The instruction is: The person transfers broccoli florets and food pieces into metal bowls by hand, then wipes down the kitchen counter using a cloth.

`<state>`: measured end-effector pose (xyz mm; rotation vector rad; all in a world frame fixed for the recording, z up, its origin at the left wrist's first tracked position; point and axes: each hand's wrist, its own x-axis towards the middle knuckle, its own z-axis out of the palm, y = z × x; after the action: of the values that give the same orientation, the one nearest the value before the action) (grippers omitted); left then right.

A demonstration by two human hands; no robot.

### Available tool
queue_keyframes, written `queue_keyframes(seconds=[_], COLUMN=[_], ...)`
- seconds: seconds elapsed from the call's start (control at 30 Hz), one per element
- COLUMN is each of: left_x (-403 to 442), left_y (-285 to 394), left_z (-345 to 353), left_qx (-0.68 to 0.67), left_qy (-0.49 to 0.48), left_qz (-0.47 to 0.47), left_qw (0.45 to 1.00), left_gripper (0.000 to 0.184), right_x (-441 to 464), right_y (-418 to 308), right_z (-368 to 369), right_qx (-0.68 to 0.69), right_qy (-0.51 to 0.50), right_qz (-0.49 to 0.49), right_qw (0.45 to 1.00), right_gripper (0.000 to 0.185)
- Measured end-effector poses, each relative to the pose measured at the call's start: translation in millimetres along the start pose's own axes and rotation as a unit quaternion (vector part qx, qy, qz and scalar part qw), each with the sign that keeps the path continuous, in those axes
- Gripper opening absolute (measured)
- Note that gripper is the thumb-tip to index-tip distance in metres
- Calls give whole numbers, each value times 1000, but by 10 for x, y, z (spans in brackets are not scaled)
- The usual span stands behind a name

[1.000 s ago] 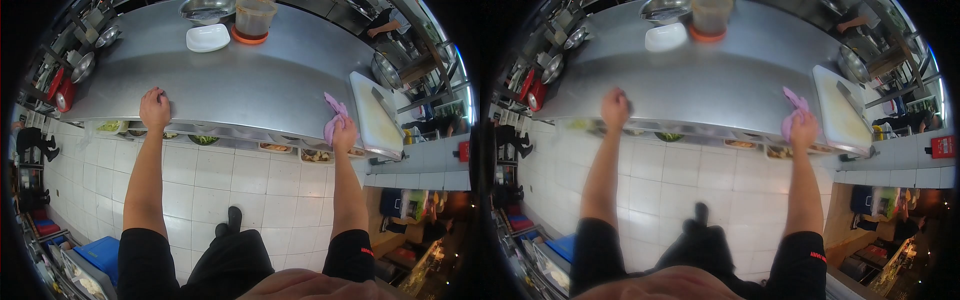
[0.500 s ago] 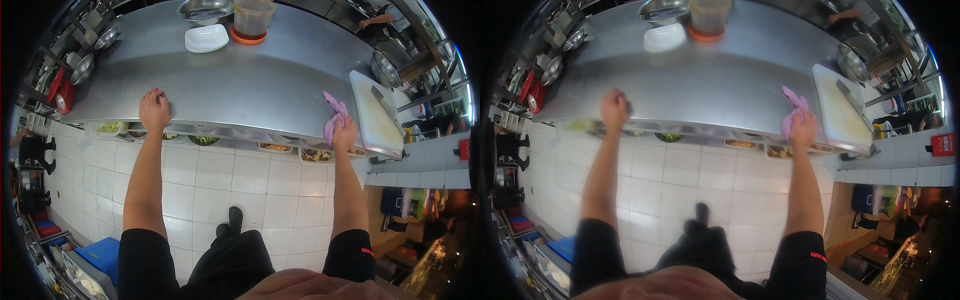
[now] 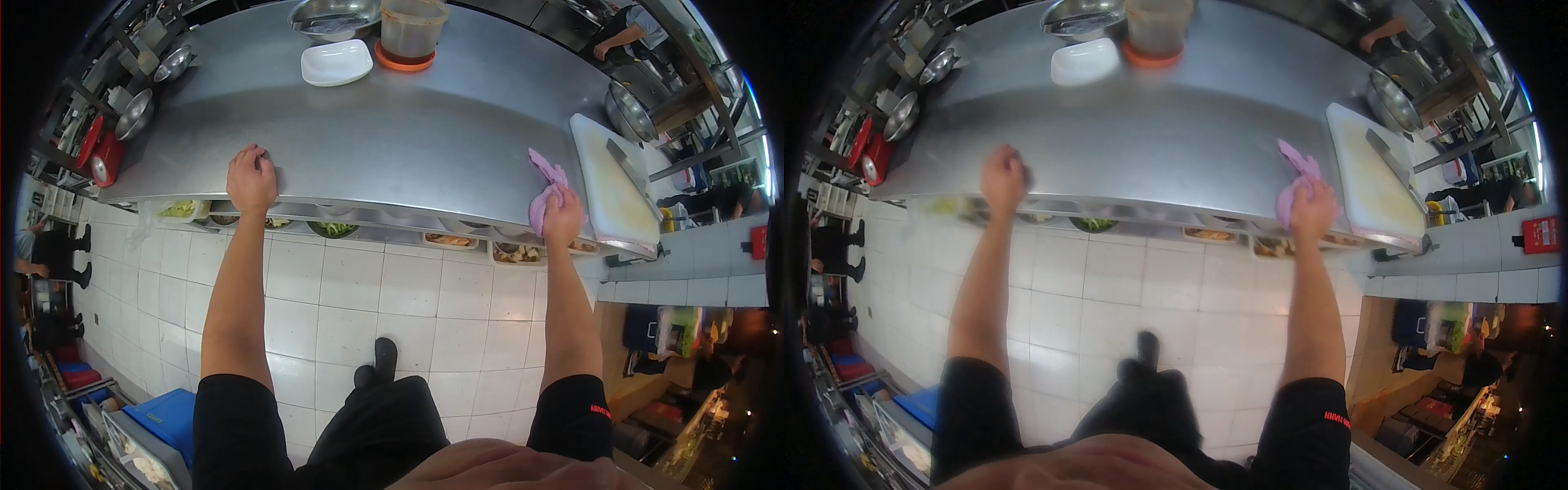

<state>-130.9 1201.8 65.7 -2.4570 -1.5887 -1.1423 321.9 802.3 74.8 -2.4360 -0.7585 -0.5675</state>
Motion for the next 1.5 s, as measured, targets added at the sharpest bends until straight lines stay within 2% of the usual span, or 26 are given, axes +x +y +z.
queue_keyframes(seconds=[1.3,1.47,1.5], left_x=[4,7,20], left_y=[30,16,4], left_z=[-14,-9,-12], left_qx=[4,2,8], left_qy=[-5,-1,-24], left_qz=[-1,-2,-6], left_qw=[1000,1000,1000], left_gripper=[23,23,23], right_x=[8,6,2], right_y=[3,61,80], right_z=[-19,49,59], right_qx=[-21,-13,-13], right_qy=[-23,15,15], right_qz=[25,-5,-5], right_qw=[999,1000,1000], right_gripper=[35,36,36])
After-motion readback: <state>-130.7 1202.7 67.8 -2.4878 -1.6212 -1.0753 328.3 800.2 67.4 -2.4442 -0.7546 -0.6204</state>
